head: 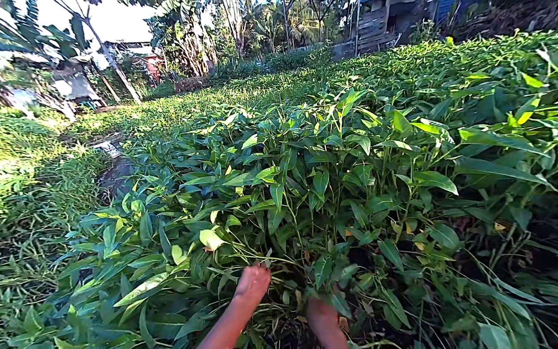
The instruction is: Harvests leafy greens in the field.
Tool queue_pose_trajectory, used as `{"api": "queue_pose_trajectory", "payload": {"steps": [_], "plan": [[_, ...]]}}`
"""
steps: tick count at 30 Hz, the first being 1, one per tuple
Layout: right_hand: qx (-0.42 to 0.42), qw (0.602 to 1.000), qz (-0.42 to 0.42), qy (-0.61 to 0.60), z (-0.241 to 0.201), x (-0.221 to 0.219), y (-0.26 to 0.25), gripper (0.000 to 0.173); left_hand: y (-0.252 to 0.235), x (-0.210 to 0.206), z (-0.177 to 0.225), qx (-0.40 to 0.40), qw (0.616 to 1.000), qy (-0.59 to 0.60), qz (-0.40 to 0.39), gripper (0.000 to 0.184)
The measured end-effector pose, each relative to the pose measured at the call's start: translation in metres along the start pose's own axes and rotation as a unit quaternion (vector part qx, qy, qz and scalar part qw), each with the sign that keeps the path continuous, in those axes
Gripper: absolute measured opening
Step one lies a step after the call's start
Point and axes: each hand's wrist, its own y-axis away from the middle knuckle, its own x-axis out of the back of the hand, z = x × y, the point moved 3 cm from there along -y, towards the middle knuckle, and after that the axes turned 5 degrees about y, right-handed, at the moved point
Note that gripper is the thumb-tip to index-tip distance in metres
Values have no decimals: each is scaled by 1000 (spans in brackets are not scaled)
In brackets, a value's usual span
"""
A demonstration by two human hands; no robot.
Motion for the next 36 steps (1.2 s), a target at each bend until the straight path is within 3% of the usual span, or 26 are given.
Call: {"api": "queue_pose_trajectory", "payload": {"steps": [5, 8, 13, 16, 21, 30, 33, 36], "plan": [[-7, 985, -2, -175, 11, 13, 30, 47, 12, 13, -9, -88, 987, 19, 134, 33], [-3, 961, 101, -258, 45, -4, 31, 45, 12, 12, -4, -166, 961, -38, 220, 28], [-9, 923, 85, -376, 63, -15, 30, 47, -5, 9, 16, -170, 979, -47, 105, 35], [-18, 934, 95, -345, 54, -15, 27, 46, -13, 10, 14, -118, 991, -43, 47, 37], [-12, 963, 137, -233, 39, -4, 35, 47, -4, 9, -6, -169, 984, 6, 58, 41], [-16, 995, 60, -82, 24, -19, 22, 47, 19, -2, -23, -203, 978, -17, 42, 45], [-10, 993, 49, -105, 27, -16, 23, 46, 36, 21, -37, -170, 982, 22, 78, 47], [55, 971, 87, -216, 23, 0, 39, 52, 56, 45, -62, -130, 971, 125, 155, 45]]}}
